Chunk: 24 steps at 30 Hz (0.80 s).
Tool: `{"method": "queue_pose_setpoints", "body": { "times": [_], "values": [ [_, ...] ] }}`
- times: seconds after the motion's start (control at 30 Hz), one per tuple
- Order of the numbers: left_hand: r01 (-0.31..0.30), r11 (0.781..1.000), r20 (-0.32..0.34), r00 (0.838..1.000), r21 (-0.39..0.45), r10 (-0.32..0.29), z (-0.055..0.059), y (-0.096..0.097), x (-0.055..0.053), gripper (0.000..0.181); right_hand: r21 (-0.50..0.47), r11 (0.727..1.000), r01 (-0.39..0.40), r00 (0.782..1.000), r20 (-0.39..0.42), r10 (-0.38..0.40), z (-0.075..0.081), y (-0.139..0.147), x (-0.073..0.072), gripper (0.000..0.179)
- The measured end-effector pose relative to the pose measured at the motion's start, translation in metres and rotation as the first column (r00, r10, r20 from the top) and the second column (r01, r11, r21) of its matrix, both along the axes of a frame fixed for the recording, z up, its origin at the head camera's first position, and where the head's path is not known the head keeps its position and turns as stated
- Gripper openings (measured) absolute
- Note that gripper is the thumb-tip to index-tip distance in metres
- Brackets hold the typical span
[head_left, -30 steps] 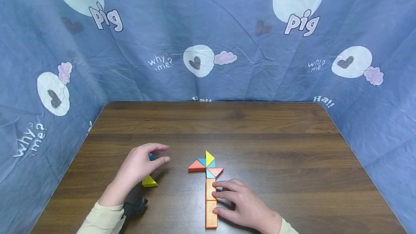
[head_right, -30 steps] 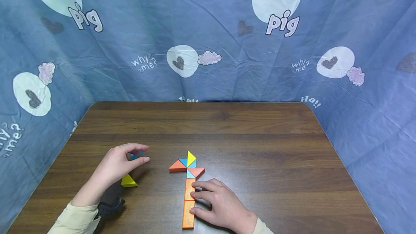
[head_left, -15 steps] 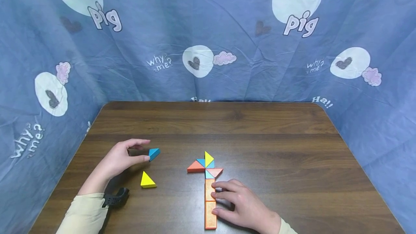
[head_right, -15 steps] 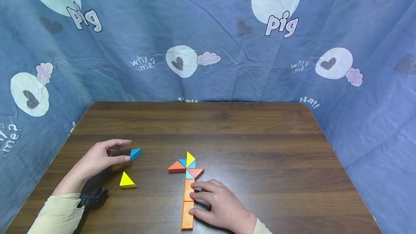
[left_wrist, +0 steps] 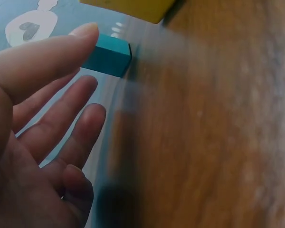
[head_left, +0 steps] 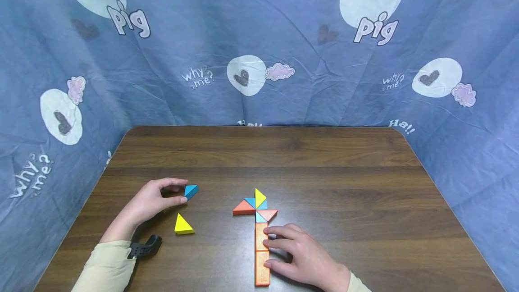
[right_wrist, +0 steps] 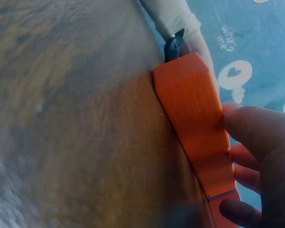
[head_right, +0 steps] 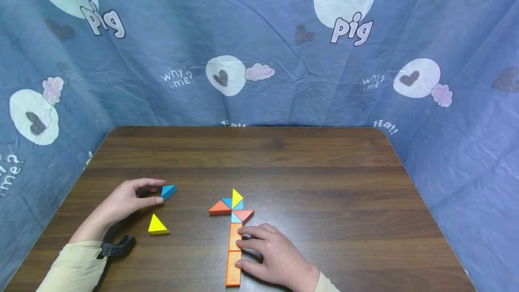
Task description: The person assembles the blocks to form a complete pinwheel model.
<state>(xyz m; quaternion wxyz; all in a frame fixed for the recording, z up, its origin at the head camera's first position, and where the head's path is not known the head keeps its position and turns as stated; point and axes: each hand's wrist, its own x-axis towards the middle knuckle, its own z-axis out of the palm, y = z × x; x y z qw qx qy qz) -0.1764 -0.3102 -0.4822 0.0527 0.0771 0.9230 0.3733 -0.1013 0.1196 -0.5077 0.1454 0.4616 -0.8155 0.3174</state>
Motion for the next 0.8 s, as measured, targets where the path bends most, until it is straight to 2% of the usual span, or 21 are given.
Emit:
{"method": "queue_pose_setpoints", "body": {
  "times": [0.33, 0.5, 0.63, 0.8],
  "values": [
    [0.009, 1.0, 0.005, 1.0, 0.024, -0.009, -0.002, 0.002, -0.001, 0.045, 0.012, 1.0, 0.007, 1.0, 0.013, -0.007, 0.0, 0.001, 0.001, 0.032],
    [-0.001, 1.0, -0.002, 1.0, 0.004, 0.001, -0.001, 0.002, 0.0, 0.046, 0.011, 1.0, 0.008, 1.0, 0.003, -0.008, 0.0, 0.0, 0.001, 0.032],
    [-0.01, 1.0, -0.012, 1.0, -0.004, 0.01, 0.003, 0.002, 0.003, 0.048, 0.012, 1.0, 0.007, 1.0, -0.006, -0.007, 0.0, 0.0, 0.001, 0.032],
    [-0.004, 1.0, -0.047, 0.999, 0.013, 0.005, 0.014, 0.007, 0.007, 0.049, 0.016, 1.0, 0.01, 1.0, 0.004, -0.01, 0.001, 0.001, 0.001, 0.032]
  ]
}}
